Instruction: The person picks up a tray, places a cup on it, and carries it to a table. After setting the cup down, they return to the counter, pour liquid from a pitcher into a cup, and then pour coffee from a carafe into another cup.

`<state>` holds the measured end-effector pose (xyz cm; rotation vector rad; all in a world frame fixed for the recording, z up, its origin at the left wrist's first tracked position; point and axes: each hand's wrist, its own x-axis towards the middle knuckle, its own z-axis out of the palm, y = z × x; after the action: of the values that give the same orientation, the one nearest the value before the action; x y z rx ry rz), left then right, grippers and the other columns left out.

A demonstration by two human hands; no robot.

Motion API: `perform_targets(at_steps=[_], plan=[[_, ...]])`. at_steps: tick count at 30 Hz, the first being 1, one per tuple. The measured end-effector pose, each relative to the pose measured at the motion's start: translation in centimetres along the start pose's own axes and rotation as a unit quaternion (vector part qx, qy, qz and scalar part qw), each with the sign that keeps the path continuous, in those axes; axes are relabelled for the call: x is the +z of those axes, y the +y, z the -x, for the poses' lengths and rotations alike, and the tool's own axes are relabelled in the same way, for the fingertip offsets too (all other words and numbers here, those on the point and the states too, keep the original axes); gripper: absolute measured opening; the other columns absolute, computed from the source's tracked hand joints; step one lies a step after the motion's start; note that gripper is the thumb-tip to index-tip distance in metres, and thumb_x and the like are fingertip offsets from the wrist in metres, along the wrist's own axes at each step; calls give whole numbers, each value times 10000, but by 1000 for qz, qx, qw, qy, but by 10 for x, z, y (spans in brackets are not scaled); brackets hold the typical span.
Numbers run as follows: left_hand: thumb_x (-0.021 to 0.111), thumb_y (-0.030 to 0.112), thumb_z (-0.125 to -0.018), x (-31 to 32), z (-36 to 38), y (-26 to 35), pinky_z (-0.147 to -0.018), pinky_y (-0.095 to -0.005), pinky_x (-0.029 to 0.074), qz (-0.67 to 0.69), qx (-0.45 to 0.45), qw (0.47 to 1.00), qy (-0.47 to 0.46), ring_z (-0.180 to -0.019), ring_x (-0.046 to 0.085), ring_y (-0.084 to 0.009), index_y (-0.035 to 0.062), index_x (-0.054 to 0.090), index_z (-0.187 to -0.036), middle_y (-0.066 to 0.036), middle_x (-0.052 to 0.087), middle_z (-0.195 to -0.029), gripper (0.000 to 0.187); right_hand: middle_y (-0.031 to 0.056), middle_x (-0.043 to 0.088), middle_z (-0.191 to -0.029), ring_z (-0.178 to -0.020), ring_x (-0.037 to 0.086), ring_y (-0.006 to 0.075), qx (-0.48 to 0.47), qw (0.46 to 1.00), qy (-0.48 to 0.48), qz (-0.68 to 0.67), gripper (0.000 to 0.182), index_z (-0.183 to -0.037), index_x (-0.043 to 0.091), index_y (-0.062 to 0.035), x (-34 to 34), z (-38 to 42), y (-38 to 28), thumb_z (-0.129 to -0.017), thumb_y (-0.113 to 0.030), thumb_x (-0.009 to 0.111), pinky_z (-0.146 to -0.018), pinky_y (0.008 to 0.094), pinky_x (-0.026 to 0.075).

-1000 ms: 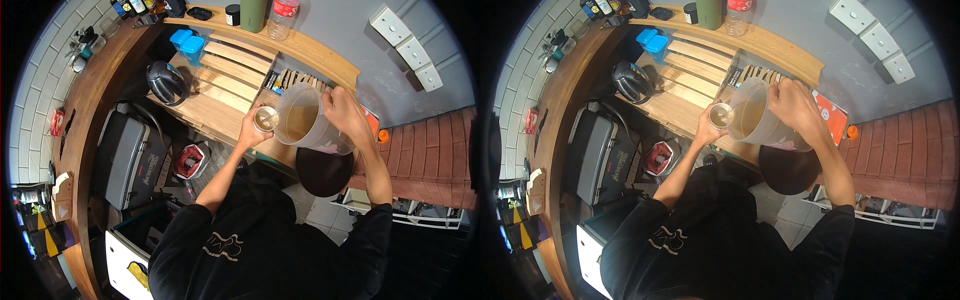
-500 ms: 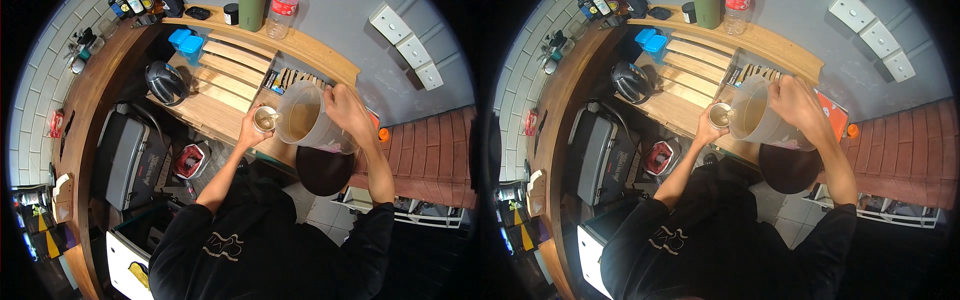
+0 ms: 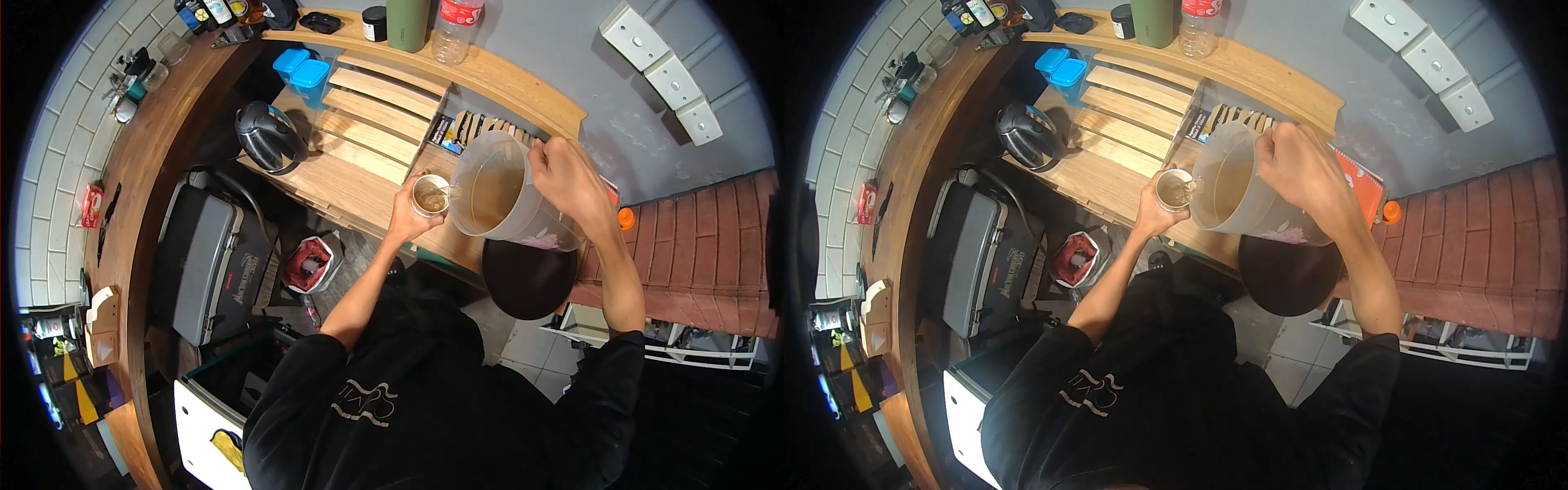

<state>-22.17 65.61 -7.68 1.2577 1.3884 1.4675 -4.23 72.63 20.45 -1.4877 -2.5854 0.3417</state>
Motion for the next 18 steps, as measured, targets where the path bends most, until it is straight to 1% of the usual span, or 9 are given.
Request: perform_targets(at_steps=[6, 8, 12, 14, 15, 17, 18], plan=[[844, 133, -503, 3, 0, -8, -1023, -329, 416, 21, 7, 1000, 15, -1152, 553, -228, -70, 498, -1222, -206, 568, -1235, 823, 325, 480, -661, -665, 539, 488, -11, 1000, 9, -13, 333, -680, 519, 141, 8, 3, 6, -856, -138, 473, -614, 499, 439], [850, 134, -504, 3, 0, -10, -1021, -327, 418, 25, 17, 999, 20, -1151, 552, -223, -77, 486, -1237, -206, 568, -1237, 845, 331, 481, -681, -687, 539, 494, -16, 998, 51, -19, 345, -680, 513, 142, 14, 5, 9, -860, -148, 464, -629, 509, 435], [851, 142, -498, 2, 0, -7, -1034, -338, 408, 44, -1, 999, 13, -1170, 543, -245, -72, 493, -1230, -222, 548, -1264, 843, 333, 485, -703, -705, 537, 498, -36, 995, 84, -36, 355, -673, 510, 139, 22, 9, 13, -862, -158, 458, -643, 516, 432], [840, 143, -478, 2, -1, -16, -1034, -369, 405, -4, 27, 999, 26, -1169, 531, -291, -31, 532, -1194, -207, 557, -1236, 799, 332, 492, -724, -720, 537, 497, -34, 996, 69, -45, 350, -686, 515, 134, 22, 10, 13, -864, -163, 457, -655, 518, 431], [840, 143, -478, 0, -1, -11, -1034, -369, 405, -4, 26, 999, 26, -1169, 531, -291, -31, 532, -1194, -207, 557, -1236, 799, 332, 492, -724, -720, 537, 497, -34, 996, 69, -45, 350, -686, 515, 134, 24, 10, 14, -864, -163, 457, -655, 518, 431], [825, 139, -458, -3, -3, 1, -1004, -403, 412, -122, 79, 989, 26, -1134, 517, -328, 13, 569, -1133, -180, 575, -1168, 733, 329, 499, -734, -727, 536, 496, -21, 997, 59, -40, 346, -703, 522, 131, 26, 10, 16, -866, -167, 454, -660, 518, 431], [825, 139, -458, -2, -3, 3, -1004, -403, 412, -122, 79, 989, 26, -1134, 517, -328, 13, 569, -1133, -180, 575, -1168, 733, 329, 499, -734, -727, 536, 496, -20, 997, 59, -40, 346, -703, 522, 131, 26, 10, 16, -866, -167, 454, -660, 518, 431]])
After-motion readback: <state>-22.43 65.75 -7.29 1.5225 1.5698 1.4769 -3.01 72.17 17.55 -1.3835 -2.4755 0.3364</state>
